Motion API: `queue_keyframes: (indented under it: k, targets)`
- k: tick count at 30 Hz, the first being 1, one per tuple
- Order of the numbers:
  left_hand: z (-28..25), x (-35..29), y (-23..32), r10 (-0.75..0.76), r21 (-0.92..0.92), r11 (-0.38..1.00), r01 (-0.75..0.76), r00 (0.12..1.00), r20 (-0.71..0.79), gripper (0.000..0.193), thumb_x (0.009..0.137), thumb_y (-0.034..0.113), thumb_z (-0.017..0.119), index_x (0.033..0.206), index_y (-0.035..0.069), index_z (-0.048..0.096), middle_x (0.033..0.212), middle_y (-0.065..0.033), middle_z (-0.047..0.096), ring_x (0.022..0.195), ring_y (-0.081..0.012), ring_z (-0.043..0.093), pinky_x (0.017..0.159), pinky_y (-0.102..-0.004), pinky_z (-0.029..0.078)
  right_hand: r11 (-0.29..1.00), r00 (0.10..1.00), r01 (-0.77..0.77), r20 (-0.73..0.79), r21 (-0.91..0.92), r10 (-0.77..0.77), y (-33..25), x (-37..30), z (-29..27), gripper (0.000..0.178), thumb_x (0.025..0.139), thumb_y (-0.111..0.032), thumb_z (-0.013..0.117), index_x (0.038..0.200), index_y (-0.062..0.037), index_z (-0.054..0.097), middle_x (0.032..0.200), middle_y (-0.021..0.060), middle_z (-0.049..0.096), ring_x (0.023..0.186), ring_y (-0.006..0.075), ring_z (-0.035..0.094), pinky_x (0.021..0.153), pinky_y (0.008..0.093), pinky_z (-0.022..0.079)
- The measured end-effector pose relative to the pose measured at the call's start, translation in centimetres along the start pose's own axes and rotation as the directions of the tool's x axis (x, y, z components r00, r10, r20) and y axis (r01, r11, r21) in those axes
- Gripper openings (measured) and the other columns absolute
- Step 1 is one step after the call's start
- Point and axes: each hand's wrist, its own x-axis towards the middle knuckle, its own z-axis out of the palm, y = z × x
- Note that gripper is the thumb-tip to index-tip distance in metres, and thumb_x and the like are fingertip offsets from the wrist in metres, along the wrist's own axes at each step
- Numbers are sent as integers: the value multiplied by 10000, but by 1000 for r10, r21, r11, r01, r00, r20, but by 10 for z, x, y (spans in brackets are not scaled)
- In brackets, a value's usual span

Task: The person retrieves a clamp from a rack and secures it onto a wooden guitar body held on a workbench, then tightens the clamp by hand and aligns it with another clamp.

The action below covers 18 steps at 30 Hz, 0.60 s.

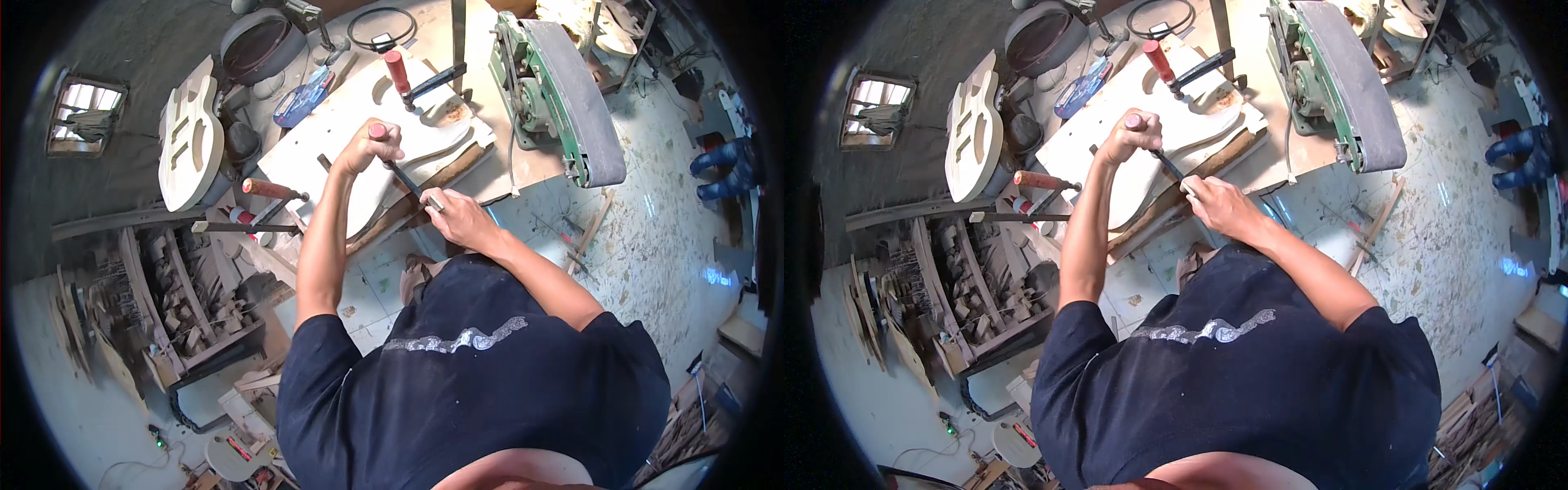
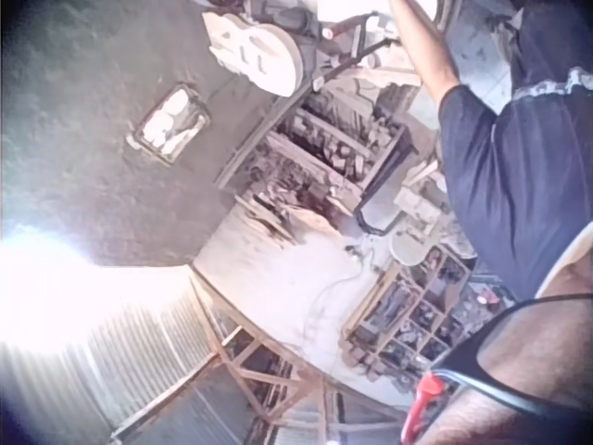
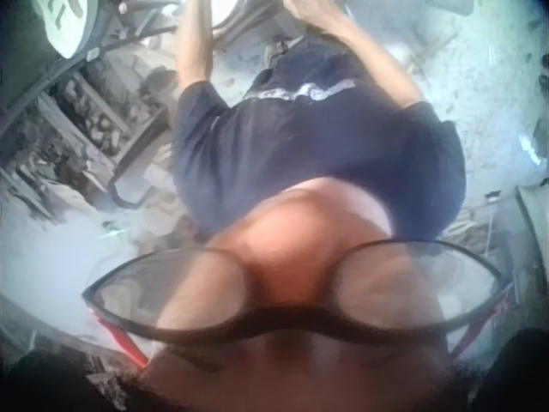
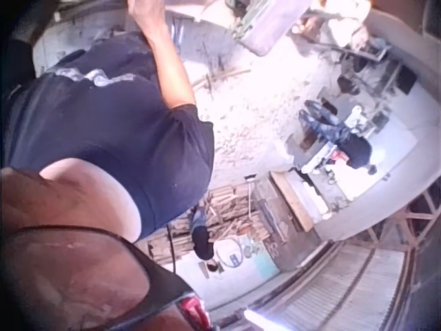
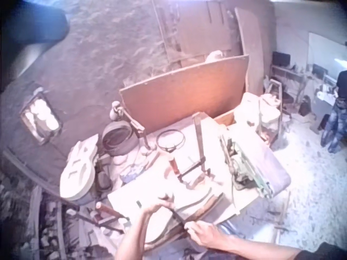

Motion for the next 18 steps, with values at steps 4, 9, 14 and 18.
queue_keyframes:
  k: [4,9,14,18]
  targets:
    - [-5,-1,-7,60,-63,996,-57,997,46,295,726,59,749,604,77,481,549,18,451,506,-96,376,495,-259,286,999,999,33,-25,13,-32,-5,3,-3,261,915,-82,622,1139,-62,491,841,190,603,814,419,616,716,503,500]
    - [77,4,-20,312,356,934,34,412,-856,372,873,169,767,662,44,487,596,35,451,573,-80,370,538,-275,374,1000,999,27,-26,1,-27,1,0,0,274,899,-68,630,1138,-57,495,852,183,606,825,406,614,732,501,501]
    - [69,6,-34,198,198,979,-50,475,-858,369,831,76,769,614,63,470,569,46,436,559,-63,366,513,-268,335,1000,999,25,-25,1,-25,-1,-1,1,284,889,-57,635,1146,-52,512,870,184,612,832,406,613,734,492,505]
    - [22,-3,-14,25,49,999,-10,946,-324,305,671,13,736,570,86,458,553,21,471,521,-87,410,509,-270,309,1000,1000,2,-31,-4,-2,1,0,-1,256,916,-74,620,1144,-52,507,869,195,620,839,424,623,727,496,509]
